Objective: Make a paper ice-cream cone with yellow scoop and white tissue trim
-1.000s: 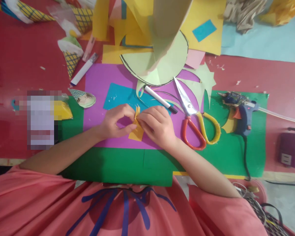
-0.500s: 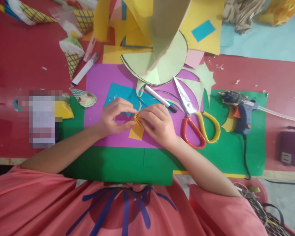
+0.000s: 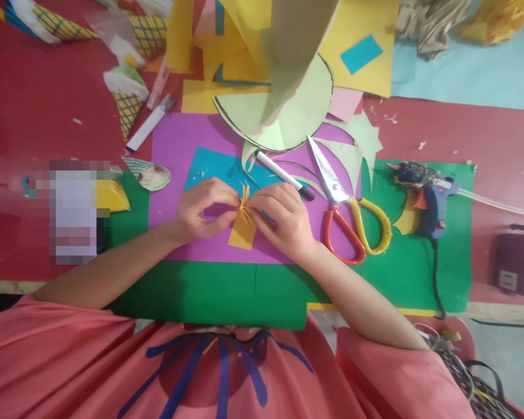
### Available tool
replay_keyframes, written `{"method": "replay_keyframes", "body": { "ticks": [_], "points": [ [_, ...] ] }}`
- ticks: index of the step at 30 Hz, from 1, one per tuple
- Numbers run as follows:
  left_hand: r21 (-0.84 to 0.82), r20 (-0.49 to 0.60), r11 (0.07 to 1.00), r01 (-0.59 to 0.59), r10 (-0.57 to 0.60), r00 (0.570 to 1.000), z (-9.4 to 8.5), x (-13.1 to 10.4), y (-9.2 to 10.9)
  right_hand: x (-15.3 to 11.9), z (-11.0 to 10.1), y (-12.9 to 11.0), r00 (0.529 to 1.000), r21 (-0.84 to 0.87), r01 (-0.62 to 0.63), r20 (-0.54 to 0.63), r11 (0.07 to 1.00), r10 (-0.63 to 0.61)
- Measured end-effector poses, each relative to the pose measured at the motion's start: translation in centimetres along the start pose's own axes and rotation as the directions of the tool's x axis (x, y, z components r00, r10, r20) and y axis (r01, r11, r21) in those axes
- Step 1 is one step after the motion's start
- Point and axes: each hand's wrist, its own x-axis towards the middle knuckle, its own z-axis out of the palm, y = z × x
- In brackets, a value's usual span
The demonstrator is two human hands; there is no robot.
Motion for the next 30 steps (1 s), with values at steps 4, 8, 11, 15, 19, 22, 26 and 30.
{"method": "replay_keyframes", "body": {
  "ticks": [4,8,11,15,19,22,26,30],
  "points": [
    [0.101,-0.016,0.995,-0.021,0.023,1.0,0.06,-0.03,-0.01,0.02,-0.15,-0.09,1.0,-0.035,-0.005,-0.017,0.999,0.005],
    [0.137,-0.103,0.991,-0.012,0.027,0.994,-0.07,-0.02,-0.21,0.03,-0.4,-0.16,0.989,-0.073,-0.059,-0.138,0.996,0.049],
    [0.141,-0.143,0.99,-0.016,0.037,0.989,-0.14,-0.01,-0.39,0.09,-0.49,-0.2,0.99,-0.062,-0.083,-0.12,0.995,0.075],
    [0.156,-0.123,0.987,-0.03,0.05,0.991,-0.17,-0.03,-0.43,0.15,-0.39,-0.29,0.997,-0.014,-0.065,-0.041,0.998,0.064],
    [0.195,-0.043,0.979,-0.058,0.067,0.997,0.02,-0.3,-0.38,0.14,-0.26,-0.38,0.999,0.006,-0.052,-0.014,0.999,0.052],
    [0.224,-0.005,0.972,-0.074,0.077,0.997,0.3,-0.61,-0.41,0.1,-0.2,-0.37,0.999,0.007,-0.038,0.004,0.999,0.038],
    [0.261,0.019,0.959,-0.111,0.11,0.994,0.56,-0.81,-0.47,-0.05,-0.07,-0.21,1.0,-0.018,0.019,0.021,1.0,-0.018],
    [0.302,0.055,0.939,-0.163,0.153,0.987,0.58,-0.76,-0.36,-0.32,0.11,-0.01,0.997,-0.064,0.071,0.043,0.995,-0.068]
  ]
}}
